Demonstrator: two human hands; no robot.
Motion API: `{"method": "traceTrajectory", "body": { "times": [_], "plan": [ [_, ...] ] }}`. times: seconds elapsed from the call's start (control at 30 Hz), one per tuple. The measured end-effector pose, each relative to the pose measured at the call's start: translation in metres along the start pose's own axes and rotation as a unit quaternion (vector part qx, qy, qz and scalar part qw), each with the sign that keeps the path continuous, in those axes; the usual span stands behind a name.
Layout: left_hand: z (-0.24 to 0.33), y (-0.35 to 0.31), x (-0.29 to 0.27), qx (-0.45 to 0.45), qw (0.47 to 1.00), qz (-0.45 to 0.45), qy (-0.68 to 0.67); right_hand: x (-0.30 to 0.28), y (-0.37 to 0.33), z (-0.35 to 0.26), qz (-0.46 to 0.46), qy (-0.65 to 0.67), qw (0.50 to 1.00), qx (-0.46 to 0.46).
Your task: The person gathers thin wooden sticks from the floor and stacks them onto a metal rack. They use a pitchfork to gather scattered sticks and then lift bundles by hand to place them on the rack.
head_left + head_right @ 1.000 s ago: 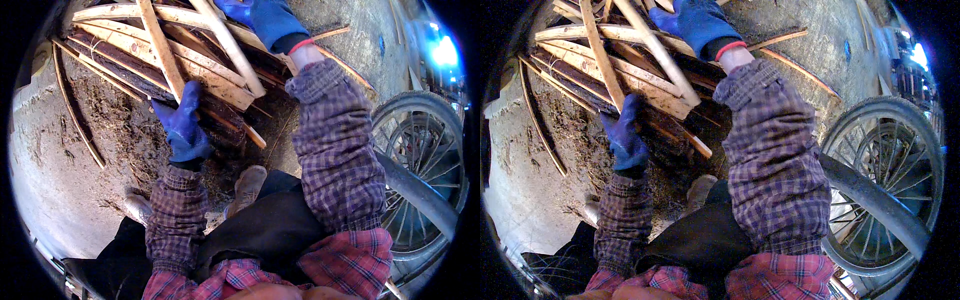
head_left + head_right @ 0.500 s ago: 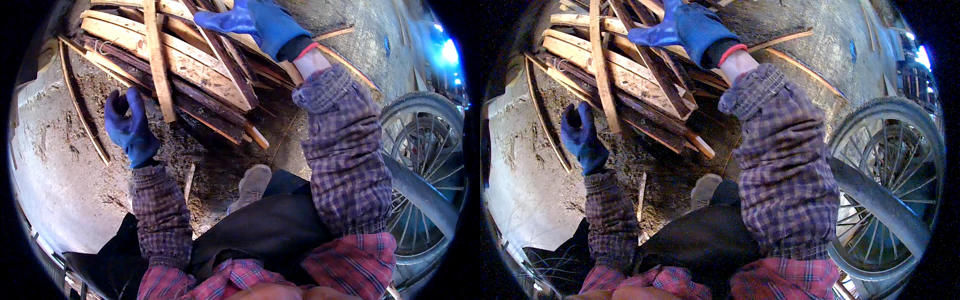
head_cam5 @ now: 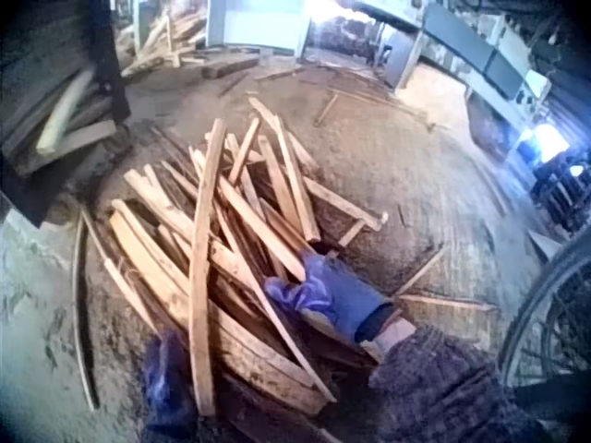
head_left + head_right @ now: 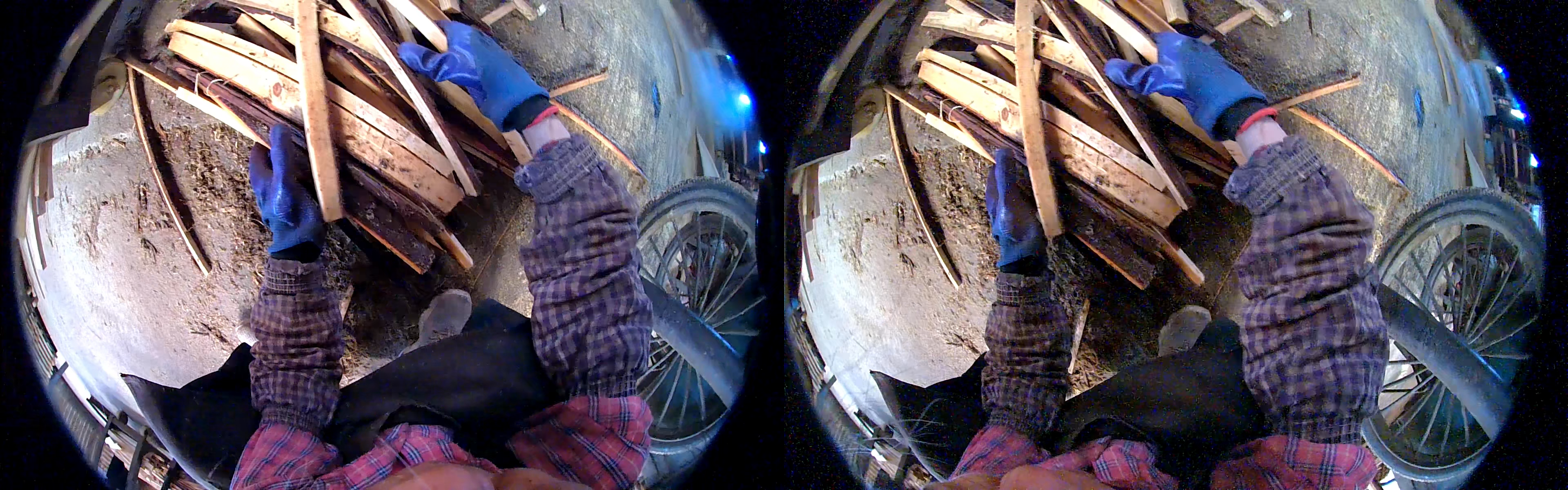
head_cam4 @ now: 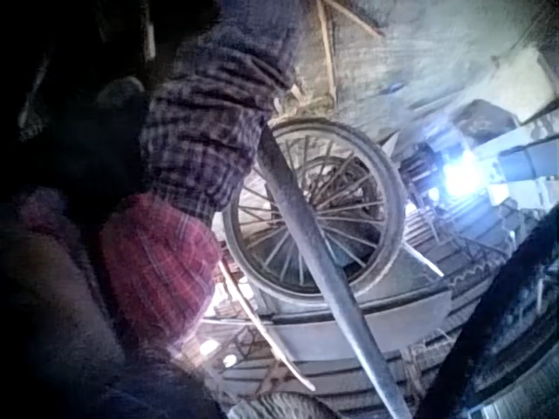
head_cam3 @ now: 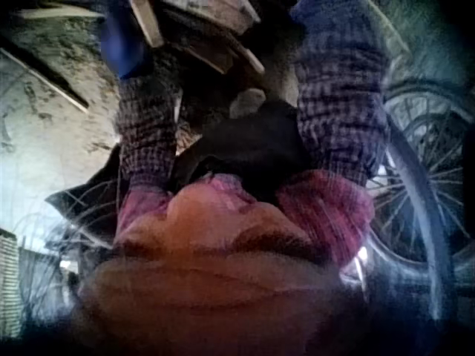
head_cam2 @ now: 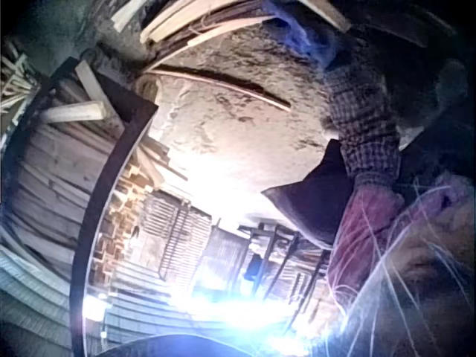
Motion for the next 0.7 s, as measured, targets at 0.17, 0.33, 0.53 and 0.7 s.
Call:
{"method": "traceTrajectory", "body": {
  "times": [0.17, 0.33, 0.53, 0.7],
  "plan": [
    [0.009, 0.007, -0.007, -0.063, 0.998, -0.031, 0.000, -0.004, -0.018, -0.008, 0.050, -0.098, 0.976, -0.187],
    [0.030, -0.006, 0.014, 0.283, 0.837, -0.203, 0.421, 0.002, -0.010, -0.011, 0.000, 0.074, 0.997, 0.014],
    [0.018, 0.004, 0.022, -0.077, 0.991, -0.060, -0.092, 0.015, -0.008, -0.003, 0.050, 0.170, 0.966, 0.189],
    [0.019, 0.019, -0.015, -0.016, 0.989, -0.067, 0.131, 0.017, -0.013, -0.038, -0.003, 0.120, 0.984, 0.133]
  ]
}}
Point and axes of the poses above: each hand's wrist, its own y-axis towards the middle knuckle, its own x-axis out of the palm, z = x × y, the point moved 5 cm from there along y, towards the middle knuckle, and after that the axes turned 13 degrees about -y, right-handed, at the moved point
